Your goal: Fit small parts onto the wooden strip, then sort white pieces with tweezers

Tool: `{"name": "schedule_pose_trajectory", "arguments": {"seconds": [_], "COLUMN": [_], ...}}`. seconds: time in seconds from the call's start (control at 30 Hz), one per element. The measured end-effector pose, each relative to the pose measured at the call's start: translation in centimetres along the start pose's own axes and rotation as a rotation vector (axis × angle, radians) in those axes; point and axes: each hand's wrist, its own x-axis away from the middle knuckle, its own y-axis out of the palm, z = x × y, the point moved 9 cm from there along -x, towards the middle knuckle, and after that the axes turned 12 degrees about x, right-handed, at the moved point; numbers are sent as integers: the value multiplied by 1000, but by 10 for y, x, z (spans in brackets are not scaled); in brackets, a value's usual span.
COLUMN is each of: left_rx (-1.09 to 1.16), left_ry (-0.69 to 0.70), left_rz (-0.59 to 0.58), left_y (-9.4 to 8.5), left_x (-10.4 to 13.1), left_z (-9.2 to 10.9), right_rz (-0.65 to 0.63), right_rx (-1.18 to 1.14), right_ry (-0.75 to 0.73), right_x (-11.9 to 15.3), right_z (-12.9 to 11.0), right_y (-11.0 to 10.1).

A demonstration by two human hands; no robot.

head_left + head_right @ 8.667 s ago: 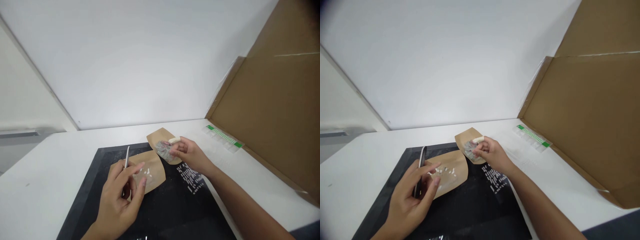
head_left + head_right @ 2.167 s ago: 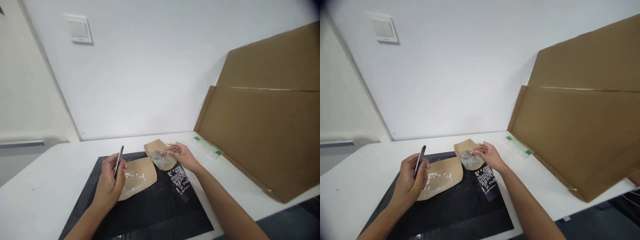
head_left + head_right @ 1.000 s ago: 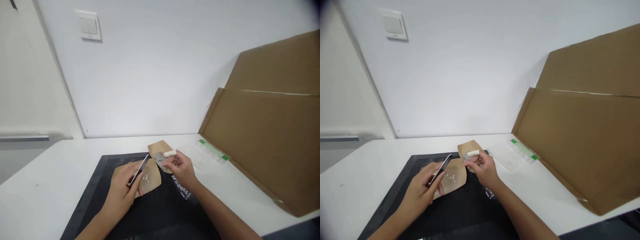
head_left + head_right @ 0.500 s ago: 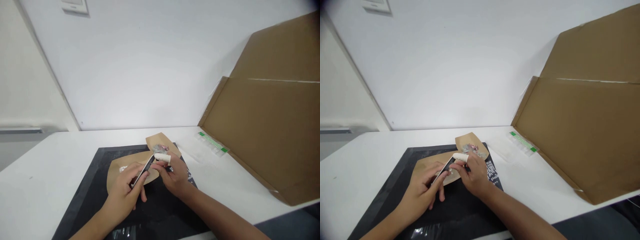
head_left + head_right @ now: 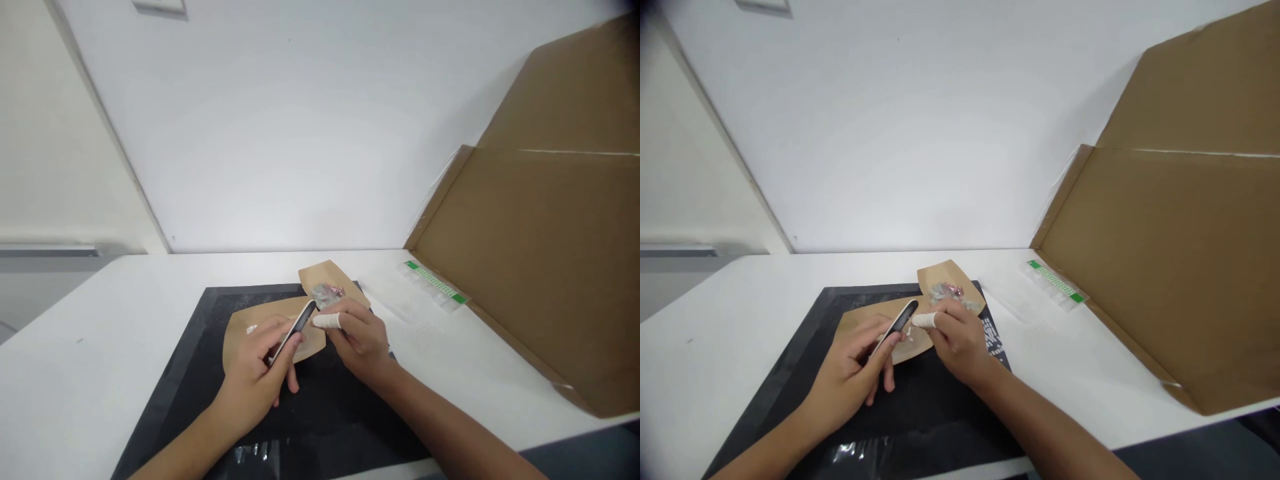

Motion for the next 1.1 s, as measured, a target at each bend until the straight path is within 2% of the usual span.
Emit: {"name": "schedule_pose_trajectory", "arguments": {"seconds": [0.37,0.63,0.77,1.1], "left_rx": [-111,-184,-174,-247], "left_ry": [102,141,184,219], "left_rz": [-15,38,26,36], "left_y": [1,-1,1,0], "left_x": [0,0,0,1], "left_z": [9,15,19,18], "right_rz": [42,-27,-60,-70], "right_rx": [190,242,272,410], "right_ry": [27,6,-19,-16], "right_x": [4,4,3,11], "right_z": [-3,-3,-7,-11], "right_y": [0,8,9,19]}}
